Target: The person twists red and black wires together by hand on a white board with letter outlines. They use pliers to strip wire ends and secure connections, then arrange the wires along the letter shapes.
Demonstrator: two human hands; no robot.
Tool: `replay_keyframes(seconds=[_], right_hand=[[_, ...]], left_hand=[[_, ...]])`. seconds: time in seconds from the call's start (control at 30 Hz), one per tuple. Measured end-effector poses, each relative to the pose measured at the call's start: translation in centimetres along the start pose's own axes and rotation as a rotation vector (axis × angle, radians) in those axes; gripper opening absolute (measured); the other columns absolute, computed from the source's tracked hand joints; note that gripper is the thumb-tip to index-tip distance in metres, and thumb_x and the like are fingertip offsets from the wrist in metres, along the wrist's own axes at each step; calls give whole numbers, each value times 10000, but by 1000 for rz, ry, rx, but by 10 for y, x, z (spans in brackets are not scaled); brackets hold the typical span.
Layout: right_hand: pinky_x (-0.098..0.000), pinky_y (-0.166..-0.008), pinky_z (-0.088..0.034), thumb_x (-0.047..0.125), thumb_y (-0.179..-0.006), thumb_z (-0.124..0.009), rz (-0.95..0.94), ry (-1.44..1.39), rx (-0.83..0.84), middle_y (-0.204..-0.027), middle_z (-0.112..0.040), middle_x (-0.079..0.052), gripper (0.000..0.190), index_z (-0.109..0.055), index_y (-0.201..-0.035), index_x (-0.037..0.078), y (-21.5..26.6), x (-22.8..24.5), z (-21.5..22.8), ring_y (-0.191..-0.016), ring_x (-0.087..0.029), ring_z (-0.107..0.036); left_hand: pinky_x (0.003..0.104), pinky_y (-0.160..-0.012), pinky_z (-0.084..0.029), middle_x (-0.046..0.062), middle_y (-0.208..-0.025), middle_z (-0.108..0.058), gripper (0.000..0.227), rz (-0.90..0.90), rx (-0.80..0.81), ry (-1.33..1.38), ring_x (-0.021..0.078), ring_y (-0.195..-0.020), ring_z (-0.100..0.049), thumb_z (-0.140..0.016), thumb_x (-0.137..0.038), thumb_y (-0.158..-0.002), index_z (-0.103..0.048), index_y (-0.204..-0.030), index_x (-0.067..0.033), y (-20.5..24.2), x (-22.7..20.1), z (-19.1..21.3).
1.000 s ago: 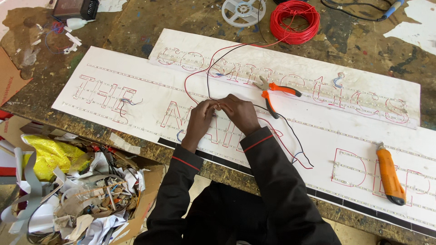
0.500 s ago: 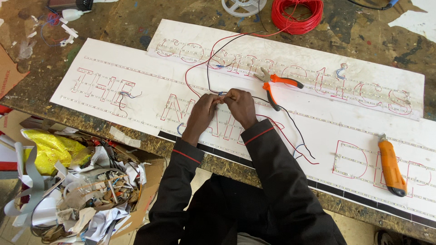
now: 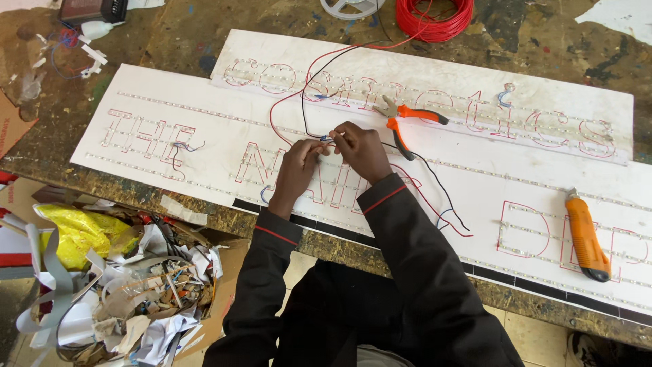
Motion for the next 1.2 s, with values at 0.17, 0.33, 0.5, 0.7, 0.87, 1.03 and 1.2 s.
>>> replay_keyframes(seconds=[0.17, 0.33, 0.5, 0.7, 0.87, 1.03, 1.2], right_hand=[[-414, -618, -641, 15, -1070, -813, 275, -8, 23, -956, -852, -192, 113, -843, -1172, 53, -4, 5, 6, -707, -320, -802], [-429, -591, -640, 38, -1098, -819, 352, 150, 22, -990, -852, -196, 104, -875, -1185, 35, -1, -3, -4, -744, -328, -805], [-433, -647, -674, 140, -1138, -757, 220, 271, 15, -978, -857, -98, 132, -855, -1227, 138, -3, -18, -21, -770, -341, -814], [-518, -704, -672, 203, -1177, -666, 138, 401, 104, -970, -837, -139, 138, -773, -1244, 148, -2, -35, -28, -843, -399, -827], [-512, -693, -628, 236, -1181, -641, 35, 250, 136, -842, -799, -145, 179, -790, -1205, 140, -3, -36, -23, -739, -393, -785], [-369, -591, -538, 154, -1156, -647, -118, -25, 170, -679, -735, -107, 188, -825, -1186, 98, -6, -54, -22, -561, -190, -642], [-302, -464, -474, 76, -1117, -627, -296, -324, 307, -651, -617, -83, 243, -782, -1251, -55, -3, -49, -15, -454, -129, -555]], left_hand=[[497, -976, -578, 161, -980, -701, 200, 13, -35, 75, 351, -1029, -758, -624, -239, -1199, -778, -1285, -145, 0, -7, -1], [494, -961, -573, 166, -949, -711, 189, 7, -66, 86, 357, -989, -754, -625, -199, -1195, -784, -1256, -117, 1, -7, -1], [532, -943, -597, 186, -994, -719, 208, 20, -73, 7, 401, -1014, -771, -590, -248, -1218, -736, -1271, -110, 0, -1, -2], [550, -969, -613, 177, -1155, -797, 192, 44, -103, 72, 404, -1106, -797, -617, -189, -1199, -633, -1372, -108, 6, -3, -5], [511, -976, -638, 160, -1145, -809, 142, -11, -73, 7, 405, -1121, -799, -643, -124, -1177, -715, -1299, -116, 2, 3, -3], [459, -977, -615, 83, -1105, -798, 123, -80, -132, -2, 327, -1061, -773, -714, -145, -1151, -785, -1247, -175, 1, 6, 1], [424, -1030, -586, 42, -1110, -799, 102, -227, -190, -64, 304, -1106, -731, -831, -147, -1070, -866, -1149, -201, 1, -1, 9]])
Point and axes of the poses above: each hand's wrist, its own y-axis away from the middle knuckle, its own z-axis out of the back of the hand, x = y × z, the point moved 1 cm from there along -y, towards the middle knuckle
